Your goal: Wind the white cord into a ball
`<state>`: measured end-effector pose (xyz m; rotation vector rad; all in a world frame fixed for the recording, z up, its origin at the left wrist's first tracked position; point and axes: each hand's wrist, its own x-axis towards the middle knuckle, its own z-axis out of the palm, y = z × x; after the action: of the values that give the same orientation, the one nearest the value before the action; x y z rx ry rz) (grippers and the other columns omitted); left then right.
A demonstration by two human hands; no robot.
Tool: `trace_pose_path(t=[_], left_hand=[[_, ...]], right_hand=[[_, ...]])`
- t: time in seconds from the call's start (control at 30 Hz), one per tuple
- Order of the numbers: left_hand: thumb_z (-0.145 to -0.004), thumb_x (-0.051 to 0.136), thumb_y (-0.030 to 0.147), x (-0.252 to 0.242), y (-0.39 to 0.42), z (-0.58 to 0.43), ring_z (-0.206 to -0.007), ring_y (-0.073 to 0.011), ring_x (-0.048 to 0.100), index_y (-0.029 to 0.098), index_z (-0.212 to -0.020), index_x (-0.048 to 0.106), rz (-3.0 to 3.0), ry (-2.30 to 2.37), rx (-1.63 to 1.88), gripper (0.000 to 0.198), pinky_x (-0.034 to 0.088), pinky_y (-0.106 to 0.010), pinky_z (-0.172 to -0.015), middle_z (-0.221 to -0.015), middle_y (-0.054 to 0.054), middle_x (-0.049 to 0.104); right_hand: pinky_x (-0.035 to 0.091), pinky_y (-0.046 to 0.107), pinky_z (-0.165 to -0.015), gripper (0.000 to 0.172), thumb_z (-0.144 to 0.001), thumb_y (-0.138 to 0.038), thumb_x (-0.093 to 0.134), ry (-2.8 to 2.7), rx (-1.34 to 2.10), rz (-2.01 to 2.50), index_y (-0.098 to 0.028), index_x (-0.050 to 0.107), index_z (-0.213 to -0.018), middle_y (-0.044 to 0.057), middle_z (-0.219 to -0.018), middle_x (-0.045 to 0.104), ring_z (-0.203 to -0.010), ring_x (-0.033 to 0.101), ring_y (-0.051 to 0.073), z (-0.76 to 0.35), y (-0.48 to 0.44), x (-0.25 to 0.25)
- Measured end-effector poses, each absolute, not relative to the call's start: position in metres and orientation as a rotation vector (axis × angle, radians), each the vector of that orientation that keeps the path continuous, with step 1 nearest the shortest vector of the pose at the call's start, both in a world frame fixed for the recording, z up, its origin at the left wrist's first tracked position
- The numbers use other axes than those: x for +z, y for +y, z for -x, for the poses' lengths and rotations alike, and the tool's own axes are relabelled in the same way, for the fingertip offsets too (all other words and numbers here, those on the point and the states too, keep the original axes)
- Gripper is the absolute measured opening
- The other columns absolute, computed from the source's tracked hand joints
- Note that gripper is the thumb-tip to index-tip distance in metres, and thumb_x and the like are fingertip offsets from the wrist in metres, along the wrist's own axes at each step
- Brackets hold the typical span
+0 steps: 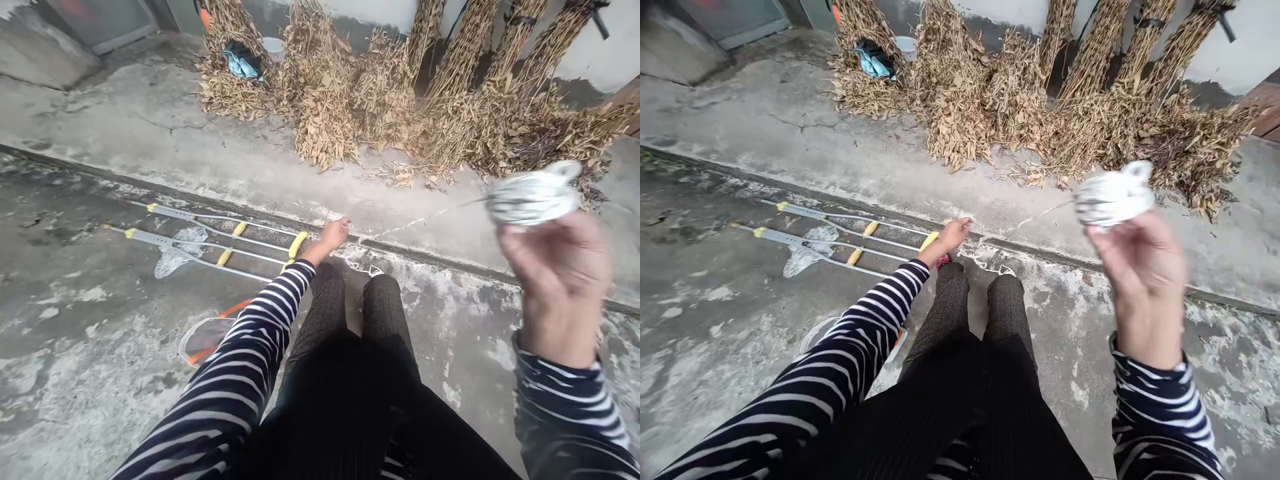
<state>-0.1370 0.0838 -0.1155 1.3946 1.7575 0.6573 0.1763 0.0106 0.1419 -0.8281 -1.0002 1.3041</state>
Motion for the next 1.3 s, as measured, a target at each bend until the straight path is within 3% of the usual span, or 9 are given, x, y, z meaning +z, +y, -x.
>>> trace_pose_path(t=[0.1, 0.23, 0.37, 0.57, 0.7, 0.97, 1.17, 1.3], left_hand=[[-0.093, 0.062, 0.014, -0.09, 0.076, 0.098, -0.116, -0.0239, 0.068, 0.018, -0.138, 0.067, -1.305, 1.367, 0.98, 0.046, 0.059, -0.035, -0.09, -0.144, -0.014, 0.066], [-0.086, 0.076, 0.025, -0.057, 0.062, 0.051, -0.128, -0.0291, 0.064, 0.018, -0.139, 0.066, -1.111, 0.872, 1.243, 0.054, 0.059, -0.043, -0.098, -0.142, -0.014, 0.067], [-0.08, 0.082, 0.024, -0.044, 0.053, 0.031, -0.117, -0.0253, 0.071, 0.014, -0.127, 0.073, -1.099, 0.815, 1.285, 0.049, 0.055, -0.039, -0.103, -0.125, -0.013, 0.077], [-0.084, 0.075, 0.022, -0.026, 0.038, 0.034, -0.077, -0.0142, 0.071, 0.012, -0.102, 0.082, -1.373, 1.085, 1.111, 0.021, 0.053, -0.025, -0.077, -0.09, -0.006, 0.081], [-0.09, 0.07, 0.024, -0.015, 0.033, 0.042, -0.055, -0.0084, 0.062, 0.012, -0.094, 0.081, -1.367, 1.153, 1.037, 0.017, 0.049, -0.023, -0.062, -0.085, -0.005, 0.079], [-0.089, 0.074, 0.025, 0.0, 0.021, 0.058, -0.077, -0.0129, 0.072, 0.009, -0.086, 0.074, -1.051, 0.84, 0.966, 0.016, 0.058, -0.027, -0.075, -0.086, -0.009, 0.078], [-0.083, 0.082, 0.04, -0.004, 0.012, 0.075, -0.065, -0.0128, 0.069, 0.009, -0.084, 0.068, -0.897, 0.694, 0.829, 0.034, 0.056, -0.026, -0.064, -0.074, -0.006, 0.072], [-0.082, 0.083, 0.044, -0.019, 0.011, 0.077, -0.06, -0.014, 0.068, 0.01, -0.081, 0.064, -0.869, 0.611, 0.625, 0.039, 0.054, -0.026, -0.058, -0.069, -0.006, 0.069]], right_hand=[[0.067, 0.018, -0.072, 0.04, -0.065, -0.008, 0.083, -0.911, 1.593, 0.942, -0.025, 0.071, -0.098, 0.001, -0.113, 0.074, -0.096, 0.073, 0.014, -0.137, 0.025, 0.105], [0.07, 0.026, -0.068, 0.04, -0.063, -0.01, 0.08, -0.854, 1.746, 1.014, -0.025, 0.07, -0.099, 0.0, -0.102, 0.076, -0.089, 0.073, 0.016, -0.122, 0.043, 0.059], [0.069, 0.026, -0.069, 0.042, -0.064, -0.014, 0.08, -0.884, 1.765, 0.989, -0.026, 0.069, -0.103, -0.001, -0.102, 0.077, -0.087, 0.073, 0.016, -0.132, 0.045, 0.038], [0.065, 0.02, -0.062, 0.047, -0.06, -0.015, 0.08, -0.792, 1.836, 0.912, -0.025, 0.069, -0.104, -0.003, -0.093, 0.077, -0.078, 0.072, 0.013, -0.151, 0.028, 0.034], [0.063, 0.019, -0.061, 0.042, -0.062, -0.016, 0.078, -0.744, 1.831, 0.9, -0.024, 0.069, -0.102, -0.002, -0.094, 0.078, -0.081, 0.073, 0.014, -0.161, 0.02, 0.03], [0.061, 0.017, -0.06, 0.04, -0.064, -0.016, 0.073, -0.652, 1.852, 0.809, -0.026, 0.069, -0.103, -0.002, -0.104, 0.078, -0.094, 0.075, 0.016, -0.164, 0.011, 0.023], [0.066, 0.027, -0.068, 0.049, -0.067, -0.019, 0.076, -0.816, 1.798, 0.777, -0.028, 0.068, -0.114, 0.0, -0.11, 0.077, -0.09, 0.074, 0.017, -0.167, 0.011, 0.02], [0.068, 0.041, -0.075, 0.056, -0.067, -0.026, 0.085, -1.072, 1.71, 0.792, -0.028, 0.067, -0.12, 0.006, -0.127, 0.073, -0.101, 0.074, 0.026, -0.164, 0.01, 0.027]])
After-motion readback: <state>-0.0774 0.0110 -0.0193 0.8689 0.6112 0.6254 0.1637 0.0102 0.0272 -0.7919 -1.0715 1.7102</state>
